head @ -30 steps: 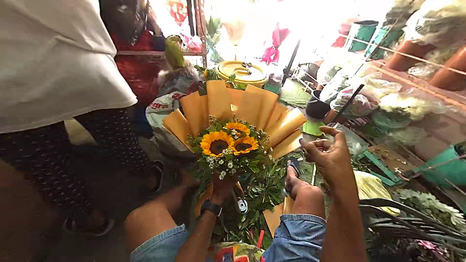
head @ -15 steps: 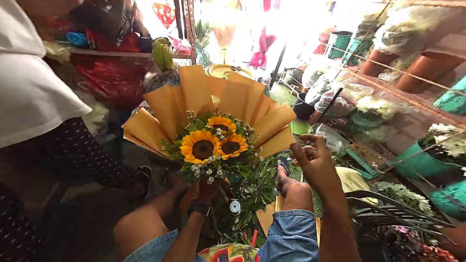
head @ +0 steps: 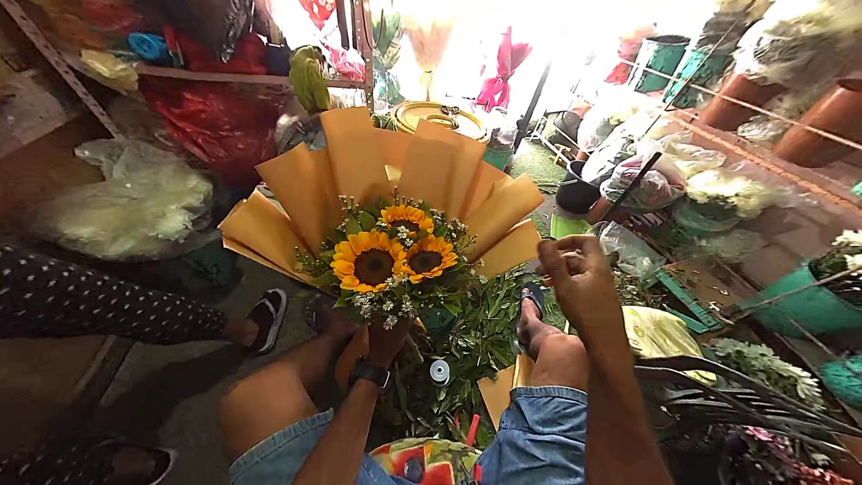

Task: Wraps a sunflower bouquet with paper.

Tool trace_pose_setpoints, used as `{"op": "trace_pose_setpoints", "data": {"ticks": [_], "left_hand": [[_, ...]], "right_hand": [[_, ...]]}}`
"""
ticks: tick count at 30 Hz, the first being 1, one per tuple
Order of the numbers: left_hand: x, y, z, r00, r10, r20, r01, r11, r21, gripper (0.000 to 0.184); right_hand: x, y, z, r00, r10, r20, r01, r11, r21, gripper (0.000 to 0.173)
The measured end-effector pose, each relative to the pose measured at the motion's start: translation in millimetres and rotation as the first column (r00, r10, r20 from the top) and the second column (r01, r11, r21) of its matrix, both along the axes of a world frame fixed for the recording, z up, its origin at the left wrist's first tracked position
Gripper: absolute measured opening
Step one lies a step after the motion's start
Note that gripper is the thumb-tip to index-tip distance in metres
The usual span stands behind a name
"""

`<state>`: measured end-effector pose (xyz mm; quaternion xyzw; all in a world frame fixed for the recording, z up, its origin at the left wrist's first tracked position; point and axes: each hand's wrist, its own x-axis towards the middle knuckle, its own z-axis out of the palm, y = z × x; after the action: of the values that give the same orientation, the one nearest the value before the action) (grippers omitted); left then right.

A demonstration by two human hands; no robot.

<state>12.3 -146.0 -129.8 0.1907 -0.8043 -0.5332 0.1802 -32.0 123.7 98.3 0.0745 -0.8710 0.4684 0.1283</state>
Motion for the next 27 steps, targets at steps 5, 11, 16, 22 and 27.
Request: {"op": "trace_pose_setpoints", "data": {"ticks": [5, 11, 16, 22, 27], "left_hand": [[-3, 0, 1, 0.999, 0.001, 0.038, -0.002, 0.999, 0.032, 0.066], [2, -4, 11, 0.977, -0.027, 0.211, 0.034, 0.999, -0.025, 0.064], [-2, -1, 18, 0.996, -0.039, 0.085, 0.038, 0.999, 0.008, 0.063], [-6, -21, 27, 0.99, -0.067, 0.126, 0.053, 0.992, 0.111, 0.051], [-18, -49, 42, 1.0, -0.028, -0.011, 0.027, 0.999, -0.047, 0.056]], "right_hand": [[-18, -16, -7, 0.995, 0.059, 0.078, -0.052, 0.995, -0.086, 0.03], [-16, -16, -20, 0.999, 0.037, 0.033, -0.029, 0.974, -0.226, 0.015], [-14, -19, -23, 1.0, 0.019, 0.017, -0.013, 0.961, -0.277, 0.015], [-20, 20, 0, 0.968, 0.124, -0.22, -0.163, 0.973, -0.166, 0.029], [-50, 38, -45, 0.993, -0.078, -0.091, 0.049, 0.957, -0.285, 0.035]]}}
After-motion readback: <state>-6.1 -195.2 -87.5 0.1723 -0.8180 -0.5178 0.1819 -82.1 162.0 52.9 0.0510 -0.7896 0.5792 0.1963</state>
